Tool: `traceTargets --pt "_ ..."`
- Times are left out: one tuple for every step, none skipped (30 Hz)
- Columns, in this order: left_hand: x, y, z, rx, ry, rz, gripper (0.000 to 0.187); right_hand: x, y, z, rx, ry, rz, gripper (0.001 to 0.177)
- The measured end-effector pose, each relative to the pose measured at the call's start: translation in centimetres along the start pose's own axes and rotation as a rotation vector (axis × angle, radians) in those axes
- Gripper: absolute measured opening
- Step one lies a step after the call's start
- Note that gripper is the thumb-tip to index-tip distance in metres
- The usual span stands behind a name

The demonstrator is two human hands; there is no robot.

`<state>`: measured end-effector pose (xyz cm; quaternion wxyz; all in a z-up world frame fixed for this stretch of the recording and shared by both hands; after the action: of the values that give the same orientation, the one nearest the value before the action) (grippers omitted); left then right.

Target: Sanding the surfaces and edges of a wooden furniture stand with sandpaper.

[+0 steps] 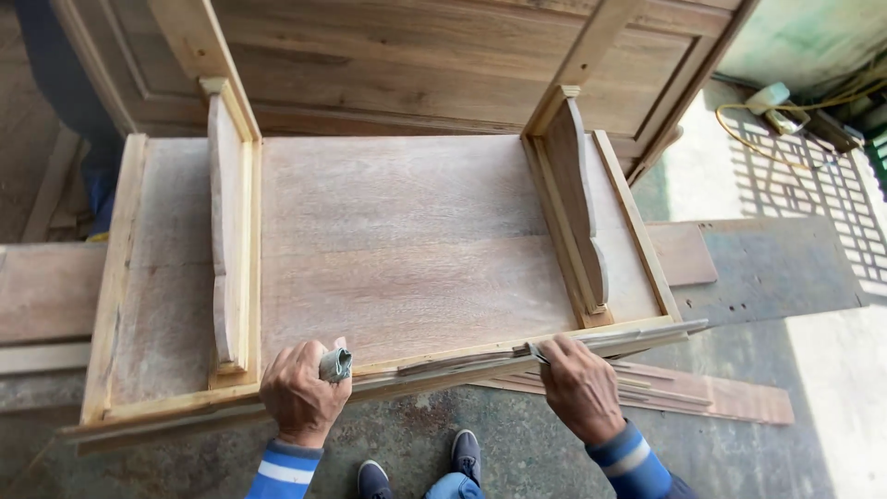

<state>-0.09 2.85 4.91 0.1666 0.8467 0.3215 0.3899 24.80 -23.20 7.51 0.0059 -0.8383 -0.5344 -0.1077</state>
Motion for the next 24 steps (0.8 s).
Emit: traceTargets --pt "0.0 -0.1 0.1 -0.004 -0.007 0.028 0.039 -1.0 -0.3 -1.2 0.004 0.011 0.026 0.008" --pt "-0.2 -0.4 0.2 0.011 -0.034 -0.006 0.040 -2.0 0.3 -2.5 0.145 0.051 0.263 0.017" --pt "-0.3 -0.6 0.3 0.027 -0.060 -0.040 0.040 -3.3 0.9 -3.7 0.287 0.092 0.498 0.029" --pt "-0.2 -0.8 0.5 0.020 -0.065 -0.013 0.040 -4.4 1.6 -3.1 0.288 0.107 0.522 0.029" --pt "-0.1 -1.0 1.0 0.028 -0.114 0.010 0.039 -6.0 2.9 -1.8 0.603 0.083 0.764 0.055" --pt "-0.2 -0.9 1.7 0.030 -0.168 0.033 0.039 -8.0 3.9 -0.5 0.920 0.060 1.000 0.085" --pt "-0.2 -1.5 2.0 0.018 -0.176 0.059 0.039 -9.1 5.0 1.6 0.919 0.081 1.024 0.085" --pt "-0.3 -1.9 2.6 0.013 -0.232 0.095 0.034 -10.0 6.2 3.1 0.903 0.282 0.901 0.069" --pt "-0.4 -2.5 3.4 0.008 -0.287 0.131 0.031 -11.0 7.4 4.5 0.872 0.478 0.774 0.054" --pt "-0.2 -2.5 3.4 0.000 -0.295 0.150 0.031 -11.4 8.2 5.0 0.866 0.492 0.792 0.054" --pt "0.0 -3.0 3.7 -0.037 -0.375 0.074 0.035 -12.3 9.3 6.3 1.158 0.532 1.022 0.047" --pt "0.4 -3.8 3.8 -0.064 -0.458 0.004 0.041 -13.2 9.5 8.1 1.466 0.568 1.244 0.045" --pt "-0.3 -5.3 4.5 -0.064 -0.468 0.030 0.041 -12.0 8.9 5.9 1.471 0.593 1.261 0.045" --pt "-0.8 -7.0 5.1 -0.123 -0.502 0.021 0.043 -10.1 7.7 3.9 1.747 0.510 1.131 0.056" --pt "-1.2 -8.9 5.8 -0.181 -0.537 0.011 0.046 -8.0 6.4 1.7 2.010 0.418 0.976 0.073" --pt "-1.0 -9.2 6.7 -0.184 -0.552 0.029 0.046 -7.3 5.7 1.9 2.009 0.441 0.991 0.073" --pt "-0.9 -9.7 7.8 -0.193 -0.650 0.040 0.043 -6.5 4.8 1.9 1.913 0.392 0.948 0.083" --pt "-0.7 -10.2 9.0 -0.201 -0.749 0.053 0.041 -5.4 4.0 2.0 1.815 0.345 0.907 0.094" --pt "-0.2 -9.9 9.9 -0.204 -0.764 0.073 0.041 -5.7 3.7 4.0 1.814 0.368 0.923 0.094" --pt "-0.2 -9.5 10.8 -0.209 -0.884 0.155 0.035 -6.2 3.7 5.4 1.339 0.434 0.963 0.073" --pt "-0.4 -9.3 11.7 -0.213 -1.004 0.238 0.031 -6.6 3.3 6.6 0.862 0.468 0.978 0.054" --pt "-0.1 -8.8 12.7 -0.214 -1.014 0.257 0.031 -6.3 3.0 6.3 0.857 0.481 0.995 0.054" --pt "-0.3 -8.1 13.7 -0.219 -1.128 0.342 0.033 -6.2 2.8 5.7 0.634 0.456 1.049 0.053" --pt "-0.8 -7.5 14.4 -0.218 -1.239 0.423 0.038 -6.1 2.5 5.0 0.414 0.422 1.090 0.053"
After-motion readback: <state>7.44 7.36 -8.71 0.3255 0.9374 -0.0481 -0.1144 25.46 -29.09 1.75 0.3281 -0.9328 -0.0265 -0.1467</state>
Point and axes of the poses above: each hand's wrist, its own x-axis towards the middle knuckle, its own z-axis out of the palm, y = z × x, the point moved 4 cm from there along x, towards the middle knuckle, and after that the axes turned 9 degrees about -x, right-handed, at the moved point
